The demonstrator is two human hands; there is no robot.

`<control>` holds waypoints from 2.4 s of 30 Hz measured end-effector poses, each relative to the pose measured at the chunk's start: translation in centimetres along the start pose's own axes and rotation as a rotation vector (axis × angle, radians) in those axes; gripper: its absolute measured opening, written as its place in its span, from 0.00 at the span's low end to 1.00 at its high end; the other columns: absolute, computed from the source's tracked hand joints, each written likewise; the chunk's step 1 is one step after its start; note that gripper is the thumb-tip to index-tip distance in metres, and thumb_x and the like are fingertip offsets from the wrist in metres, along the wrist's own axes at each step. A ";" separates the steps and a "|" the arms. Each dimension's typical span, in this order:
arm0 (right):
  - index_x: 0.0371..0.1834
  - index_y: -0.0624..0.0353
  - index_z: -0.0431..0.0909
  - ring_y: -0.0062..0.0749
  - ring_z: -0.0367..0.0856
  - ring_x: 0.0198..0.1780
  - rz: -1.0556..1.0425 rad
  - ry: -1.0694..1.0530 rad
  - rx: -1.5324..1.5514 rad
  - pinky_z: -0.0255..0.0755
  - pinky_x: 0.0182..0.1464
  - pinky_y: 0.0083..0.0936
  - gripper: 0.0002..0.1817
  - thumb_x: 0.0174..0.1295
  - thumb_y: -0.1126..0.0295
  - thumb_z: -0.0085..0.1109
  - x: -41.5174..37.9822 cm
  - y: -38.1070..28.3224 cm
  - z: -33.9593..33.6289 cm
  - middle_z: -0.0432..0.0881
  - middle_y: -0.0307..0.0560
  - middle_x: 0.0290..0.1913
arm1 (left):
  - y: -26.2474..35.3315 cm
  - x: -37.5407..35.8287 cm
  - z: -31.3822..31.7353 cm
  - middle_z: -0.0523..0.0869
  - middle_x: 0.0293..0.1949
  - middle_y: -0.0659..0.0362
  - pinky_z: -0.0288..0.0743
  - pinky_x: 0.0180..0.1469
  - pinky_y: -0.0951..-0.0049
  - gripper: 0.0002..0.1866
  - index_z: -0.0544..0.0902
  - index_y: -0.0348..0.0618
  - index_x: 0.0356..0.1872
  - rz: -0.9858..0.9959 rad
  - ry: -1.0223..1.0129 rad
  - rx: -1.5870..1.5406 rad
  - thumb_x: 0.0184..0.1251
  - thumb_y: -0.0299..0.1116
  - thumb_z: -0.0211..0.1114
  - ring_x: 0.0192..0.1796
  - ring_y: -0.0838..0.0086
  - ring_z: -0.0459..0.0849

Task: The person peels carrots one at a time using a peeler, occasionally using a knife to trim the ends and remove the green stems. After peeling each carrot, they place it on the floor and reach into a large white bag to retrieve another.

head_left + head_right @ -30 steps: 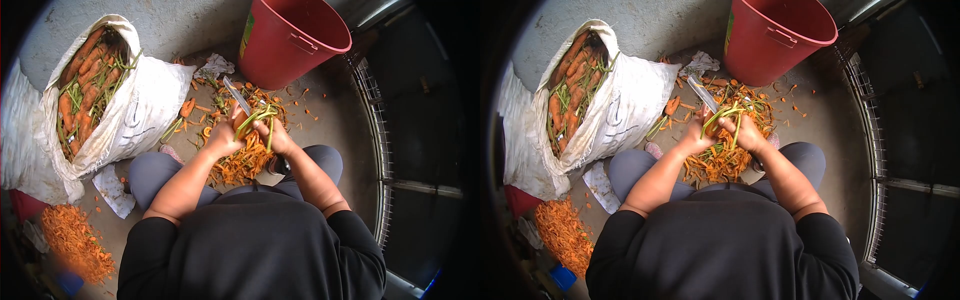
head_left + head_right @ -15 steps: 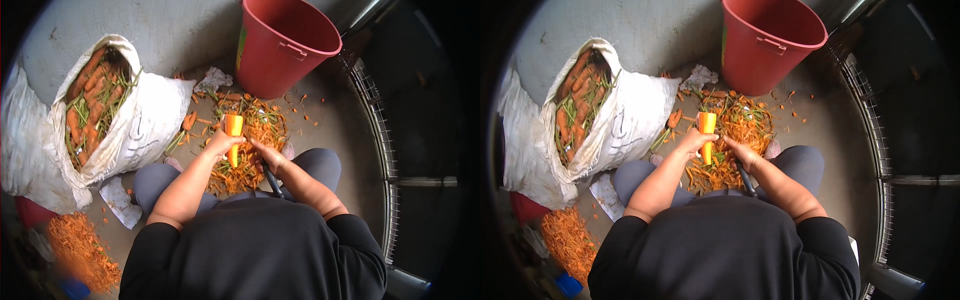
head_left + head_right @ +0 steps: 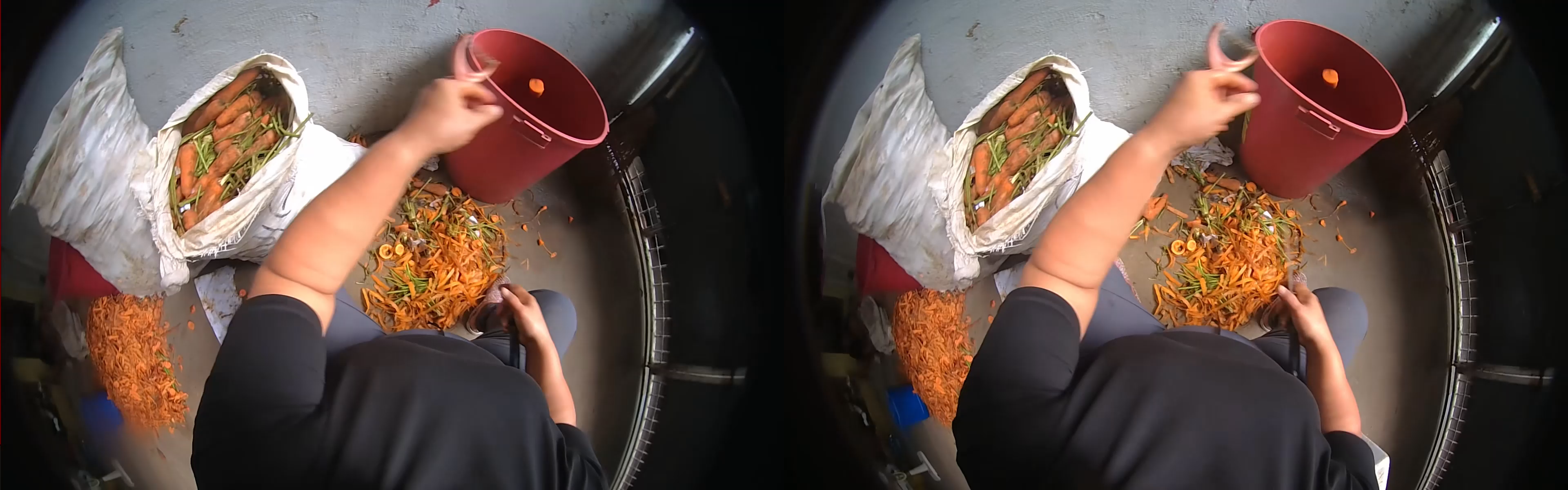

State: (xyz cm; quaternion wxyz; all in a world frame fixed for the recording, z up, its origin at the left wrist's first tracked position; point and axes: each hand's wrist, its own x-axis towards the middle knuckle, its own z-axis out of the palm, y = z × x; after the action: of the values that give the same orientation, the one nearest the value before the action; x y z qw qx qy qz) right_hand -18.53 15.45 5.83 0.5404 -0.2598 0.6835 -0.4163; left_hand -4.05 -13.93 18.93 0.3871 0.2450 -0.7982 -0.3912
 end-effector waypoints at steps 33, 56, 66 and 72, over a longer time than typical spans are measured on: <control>0.47 0.63 0.69 0.22 0.75 0.34 -0.160 -0.199 -0.188 0.70 0.38 0.20 0.15 0.66 0.64 0.42 -0.7 -6.0 6.1 0.75 0.41 0.33 | -3.0 -12.9 -13.2 0.79 0.32 0.58 0.75 0.33 0.76 0.18 0.73 0.34 0.43 -0.132 0.649 -0.551 0.54 0.32 0.65 0.31 0.74 0.78; 0.37 0.64 0.77 0.22 0.79 0.25 -0.377 0.455 0.064 0.71 0.22 0.15 0.08 0.58 0.72 0.55 4.8 -2.2 0.7 0.81 0.44 0.30 | -6.2 -21.3 5.4 0.78 0.35 0.55 0.76 0.33 0.77 0.13 0.73 0.38 0.40 -0.967 -0.004 -1.325 0.58 0.35 0.60 0.33 0.72 0.79; 0.51 0.58 0.65 0.25 0.74 0.31 -0.690 -0.112 0.658 0.69 0.35 0.18 0.19 0.55 0.71 0.51 -0.7 -9.6 -0.7 0.74 0.44 0.37 | -4.2 -21.2 5.3 0.74 0.29 0.58 0.67 0.30 0.76 0.22 0.69 0.37 0.51 -0.927 -0.328 -1.548 0.64 0.43 0.45 0.29 0.74 0.71; 0.49 0.59 0.65 0.18 0.72 0.34 -0.552 -0.335 0.091 0.67 0.37 0.14 0.22 0.49 0.78 0.57 -3.0 -12.4 3.7 0.75 0.40 0.34 | -3.7 -21.6 5.8 0.76 0.29 0.59 0.64 0.28 0.75 0.18 0.73 0.46 0.46 -1.070 -0.268 -1.424 0.67 0.46 0.43 0.28 0.75 0.72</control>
State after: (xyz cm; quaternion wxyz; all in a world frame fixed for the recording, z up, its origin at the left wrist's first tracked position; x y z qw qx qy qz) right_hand -15.38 10.38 17.64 0.5230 -0.4757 0.4696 -0.5289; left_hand 4.11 1.49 4.40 0.1172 0.2384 -0.1846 -0.9462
